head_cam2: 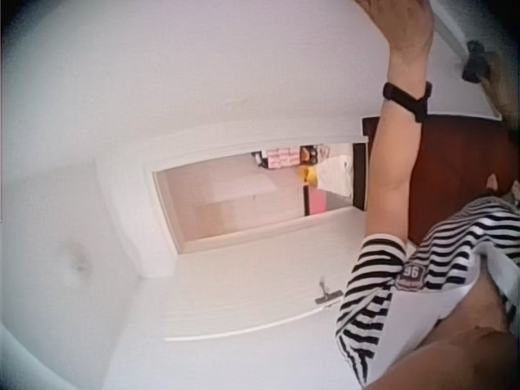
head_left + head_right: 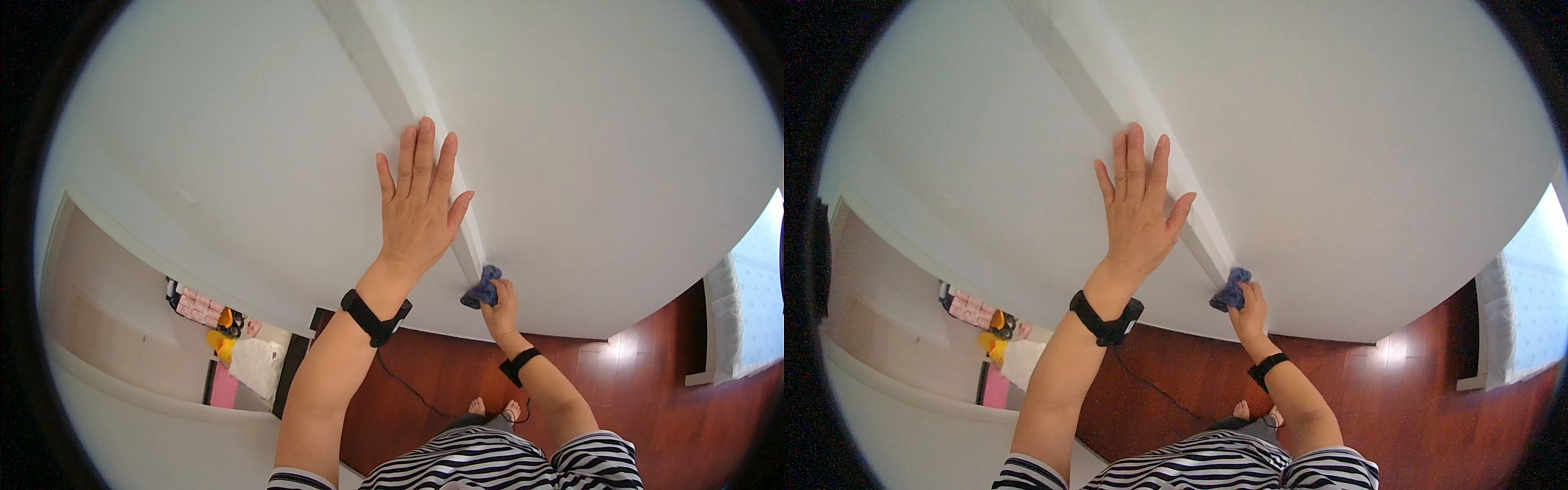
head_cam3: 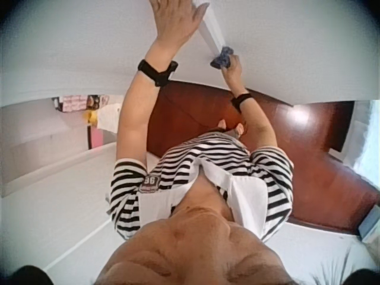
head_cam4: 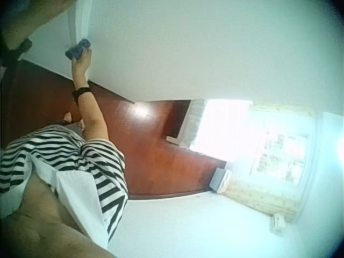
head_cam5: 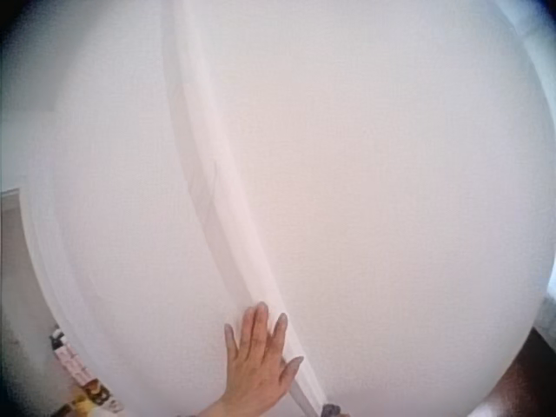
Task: The person wipes the surface of two doors and a light switch with a cloth.
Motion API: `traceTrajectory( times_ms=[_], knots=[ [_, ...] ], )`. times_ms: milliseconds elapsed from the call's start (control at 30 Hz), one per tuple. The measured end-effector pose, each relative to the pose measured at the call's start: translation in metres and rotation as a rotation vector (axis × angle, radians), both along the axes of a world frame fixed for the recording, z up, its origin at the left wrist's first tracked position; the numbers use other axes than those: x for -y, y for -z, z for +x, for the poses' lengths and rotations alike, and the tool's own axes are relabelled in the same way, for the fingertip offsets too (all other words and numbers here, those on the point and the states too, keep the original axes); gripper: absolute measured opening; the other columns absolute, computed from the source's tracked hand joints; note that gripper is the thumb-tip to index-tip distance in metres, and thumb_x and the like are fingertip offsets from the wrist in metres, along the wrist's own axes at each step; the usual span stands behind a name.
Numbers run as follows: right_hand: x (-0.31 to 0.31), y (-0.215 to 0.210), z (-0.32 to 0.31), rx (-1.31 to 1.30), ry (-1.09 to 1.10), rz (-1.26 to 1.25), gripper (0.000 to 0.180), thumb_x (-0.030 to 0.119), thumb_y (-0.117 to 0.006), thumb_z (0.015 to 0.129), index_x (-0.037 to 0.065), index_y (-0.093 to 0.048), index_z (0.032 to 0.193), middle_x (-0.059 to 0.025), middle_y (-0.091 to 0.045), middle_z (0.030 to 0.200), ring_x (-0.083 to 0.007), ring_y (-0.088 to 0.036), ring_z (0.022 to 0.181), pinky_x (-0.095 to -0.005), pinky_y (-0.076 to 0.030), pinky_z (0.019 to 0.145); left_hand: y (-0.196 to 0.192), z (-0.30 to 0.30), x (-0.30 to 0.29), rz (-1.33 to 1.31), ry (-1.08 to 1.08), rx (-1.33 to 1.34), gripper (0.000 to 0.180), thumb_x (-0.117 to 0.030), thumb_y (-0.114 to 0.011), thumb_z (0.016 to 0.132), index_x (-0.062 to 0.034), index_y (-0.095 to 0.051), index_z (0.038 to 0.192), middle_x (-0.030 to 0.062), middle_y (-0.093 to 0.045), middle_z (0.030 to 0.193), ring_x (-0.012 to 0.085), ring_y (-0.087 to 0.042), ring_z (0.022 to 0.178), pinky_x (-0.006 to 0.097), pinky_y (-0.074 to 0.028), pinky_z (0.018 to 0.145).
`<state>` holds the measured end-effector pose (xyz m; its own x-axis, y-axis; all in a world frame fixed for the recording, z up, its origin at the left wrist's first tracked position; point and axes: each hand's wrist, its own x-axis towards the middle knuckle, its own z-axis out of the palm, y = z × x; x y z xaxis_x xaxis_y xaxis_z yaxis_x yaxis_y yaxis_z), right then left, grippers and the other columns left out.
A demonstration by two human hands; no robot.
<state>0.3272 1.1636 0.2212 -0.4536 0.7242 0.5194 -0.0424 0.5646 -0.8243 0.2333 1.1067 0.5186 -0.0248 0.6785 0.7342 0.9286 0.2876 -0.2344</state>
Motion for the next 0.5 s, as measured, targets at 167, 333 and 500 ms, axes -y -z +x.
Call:
traceTrajectory(
  times_ms=[167,333,500],
  knots=[
    [0.012,0.055,0.007,0.232,0.028,-0.179,0.041,0.001,-0.069,0.067,0.003,-0.055,0.106,-0.0151,-0.055,0.104,-0.0374,-0.056,0.095,-0.0411,-0.047,0.081,0.009,-0.018,-0.014,0.02,-0.095,-0.15,0.074,-0.037,-0.062,0.087,-0.0128,-0.027,0.147,0.0274,-0.004,0.152,0.0459,-0.002,0.14,0.063,-0.009,0.108],
    [-0.007,0.088,0.002,0.647,0.038,-0.359,0.042,0.009,-0.07,0.068,0.004,-0.058,0.108,-0.0151,-0.056,0.105,-0.0379,-0.056,0.097,-0.0421,-0.047,0.083,0.001,-0.025,-0.026,0.032,-0.131,-0.211,0.075,-0.038,-0.061,0.087,-0.0123,-0.026,0.147,0.0311,0.0,0.15,0.0498,-0.003,0.138,0.066,-0.012,0.105],
    [-0.015,0.077,0.021,0.522,0.035,-0.274,0.042,0.012,-0.069,0.068,0.003,-0.058,0.107,-0.0186,-0.057,0.099,-0.0396,-0.056,0.095,-0.0447,-0.046,0.083,0.009,-0.026,-0.024,0.02,-0.125,-0.177,0.075,-0.038,-0.062,0.086,-0.011,-0.027,0.146,0.0303,-0.005,0.15,0.0502,-0.01,0.136,0.07,-0.012,0.103]
  ],
)
